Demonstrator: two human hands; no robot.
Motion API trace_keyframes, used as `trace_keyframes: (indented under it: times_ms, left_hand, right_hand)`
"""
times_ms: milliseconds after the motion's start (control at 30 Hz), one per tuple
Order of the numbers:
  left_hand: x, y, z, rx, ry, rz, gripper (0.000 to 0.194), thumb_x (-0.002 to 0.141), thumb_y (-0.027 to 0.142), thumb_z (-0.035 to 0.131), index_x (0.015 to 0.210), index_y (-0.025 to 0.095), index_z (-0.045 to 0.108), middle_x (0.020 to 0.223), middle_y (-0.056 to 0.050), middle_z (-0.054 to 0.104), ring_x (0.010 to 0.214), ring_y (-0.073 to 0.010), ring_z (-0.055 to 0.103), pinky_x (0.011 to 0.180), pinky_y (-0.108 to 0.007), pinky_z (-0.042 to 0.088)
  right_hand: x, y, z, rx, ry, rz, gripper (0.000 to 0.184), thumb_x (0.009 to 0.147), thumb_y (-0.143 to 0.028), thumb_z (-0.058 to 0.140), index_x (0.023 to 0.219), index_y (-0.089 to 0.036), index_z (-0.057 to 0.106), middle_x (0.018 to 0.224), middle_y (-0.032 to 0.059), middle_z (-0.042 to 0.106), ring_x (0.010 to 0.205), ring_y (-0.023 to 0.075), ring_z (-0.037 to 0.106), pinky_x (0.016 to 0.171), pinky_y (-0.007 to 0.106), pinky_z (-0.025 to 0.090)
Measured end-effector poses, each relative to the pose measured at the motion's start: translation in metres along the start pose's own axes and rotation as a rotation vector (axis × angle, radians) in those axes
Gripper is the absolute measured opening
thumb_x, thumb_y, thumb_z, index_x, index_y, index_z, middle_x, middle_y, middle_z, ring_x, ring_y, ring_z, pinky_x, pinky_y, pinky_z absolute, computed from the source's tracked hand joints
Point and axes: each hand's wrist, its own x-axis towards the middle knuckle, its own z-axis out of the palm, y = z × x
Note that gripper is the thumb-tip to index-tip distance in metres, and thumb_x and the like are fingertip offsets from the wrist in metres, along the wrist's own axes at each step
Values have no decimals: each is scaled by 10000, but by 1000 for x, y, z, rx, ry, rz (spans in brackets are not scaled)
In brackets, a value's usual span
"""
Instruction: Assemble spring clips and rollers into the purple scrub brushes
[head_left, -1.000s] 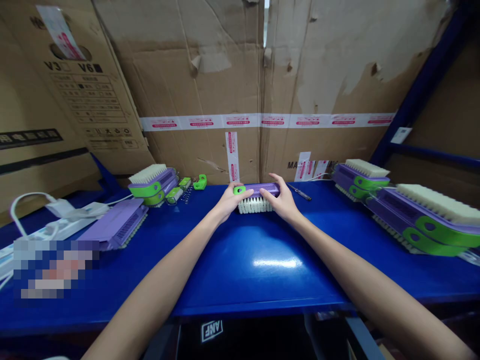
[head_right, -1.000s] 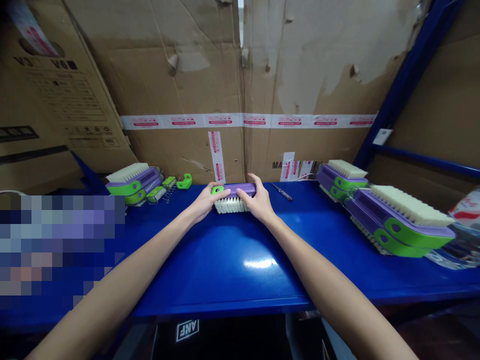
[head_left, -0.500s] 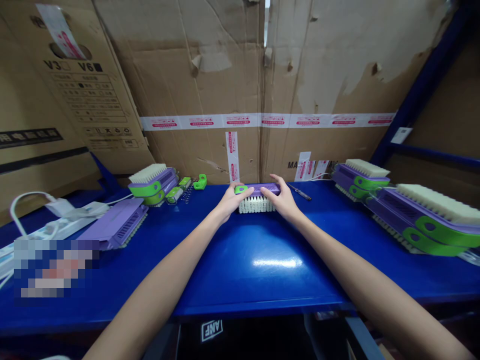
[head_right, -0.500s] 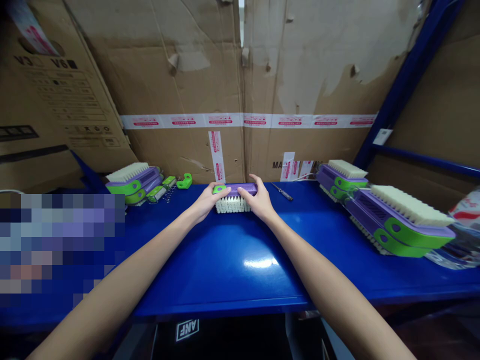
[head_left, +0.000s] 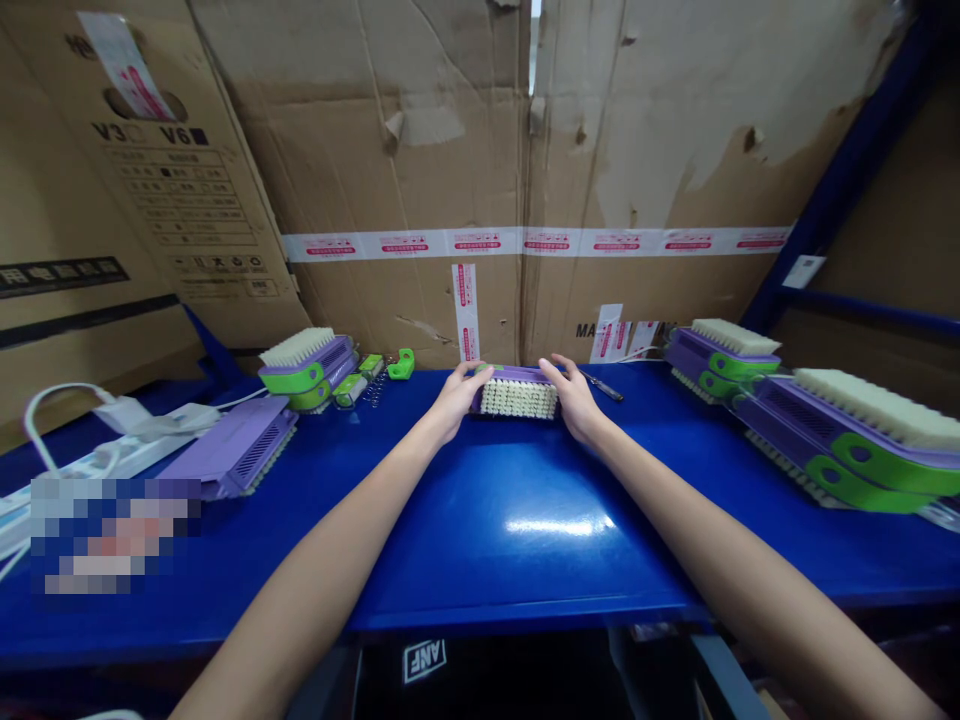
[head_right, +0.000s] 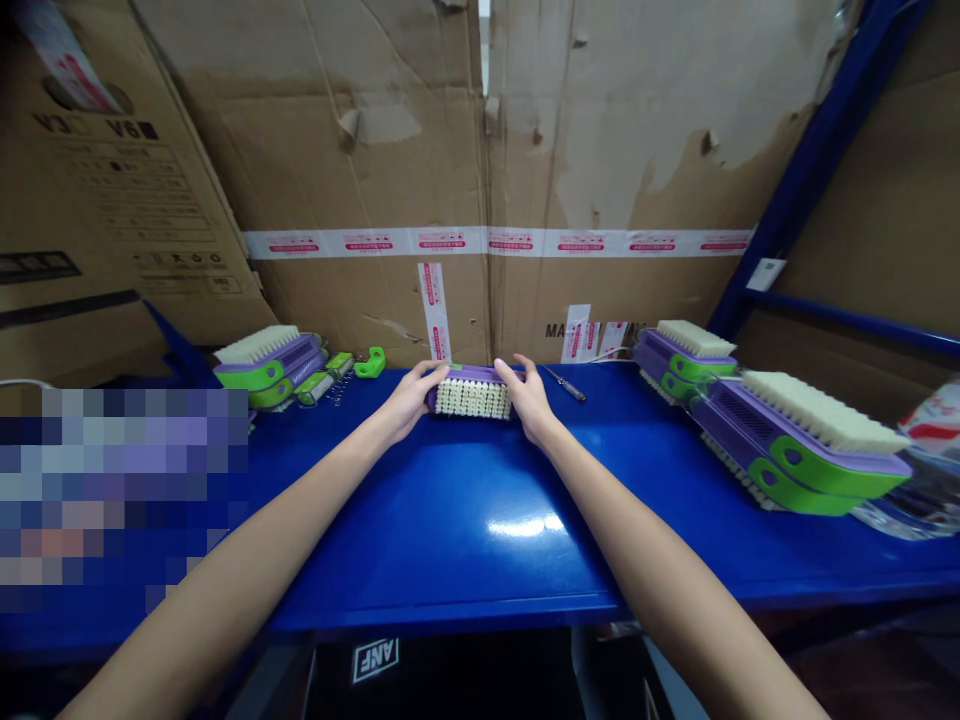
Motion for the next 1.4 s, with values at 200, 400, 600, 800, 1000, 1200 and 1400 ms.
trace_keyframes:
  times_ms: [200, 400, 600, 800, 1000, 1200, 1400]
  left_hand:
    - [2, 5, -7, 115, 116, -88, 397, 704, 523, 679, 902, 195, 572, 764, -38, 629, 603, -172, 594, 523, -319, 515]
    - [5, 7, -15, 123, 134, -108, 400, 745, 532, 638, 953, 204, 540, 856, -57, 648, 605, -164, 602, 528, -345, 539]
    - [6, 4, -15, 117, 39, -106, 486, 734, 607, 619, 994, 202, 550, 1001, -121, 662, 722, -216, 643, 545, -350, 552]
    - [2, 3, -16, 179, -41, -78, 630, 681, 632, 667, 1099, 179, 540, 1131, -153, 624, 866, -248, 640, 552, -327, 566]
    - [1, 0, -21, 317, -188, 8, 824, 575, 393, 837, 1273, 190, 450, 1226, -152, 572, 964, -235, 619, 573, -249, 544]
    - [1, 0, -23, 469, -192, 55, 847, 525, 248, 849, 1268, 162, 450, 1168, -145, 602, 866, -215, 626, 532, -250, 515]
    - [2, 2, -25, 593, -252, 80, 873, 522, 266, 840, 1287, 140, 438, 1214, -149, 589, 938, -253, 629, 718, -373, 548]
  right_hand:
    - [-4, -8, 0, -6, -33, 93, 676, 758, -622, 559, 1296, -228, 453, 1143, 93, 614, 1070, 255, 592, 895, 412, 500]
    - [-6, -9, 0, 25, -109, 128, 764, 730, -592, 610, 1347, -196, 398, 1208, 123, 591, 1142, 260, 558, 936, 424, 477]
    - [-6, -9, -1, 2, -110, 117, 777, 730, -575, 624, 1366, -194, 390, 1277, 145, 556, 1188, 256, 534, 1015, 420, 417]
    - [-6, -10, -2, -26, -126, 138, 780, 762, -565, 593, 1410, -214, 336, 1294, 125, 549, 1225, 248, 502, 1055, 419, 374]
    - [-6, -11, -2, -22, -105, 170, 798, 773, -532, 591, 1433, -196, 293, 1363, 137, 491, 1258, 239, 469, 1091, 390, 323]
    - [-5, -11, -3, -27, -131, 185, 822, 775, -538, 577, 1437, -159, 271, 1358, 160, 488, 1244, 234, 483, 1075, 369, 346]
    - [-5, -10, -2, -52, -117, 208, 794, 784, -521, 572, 1431, -166, 279, 1340, 153, 503, 1226, 242, 500, 1059, 384, 368]
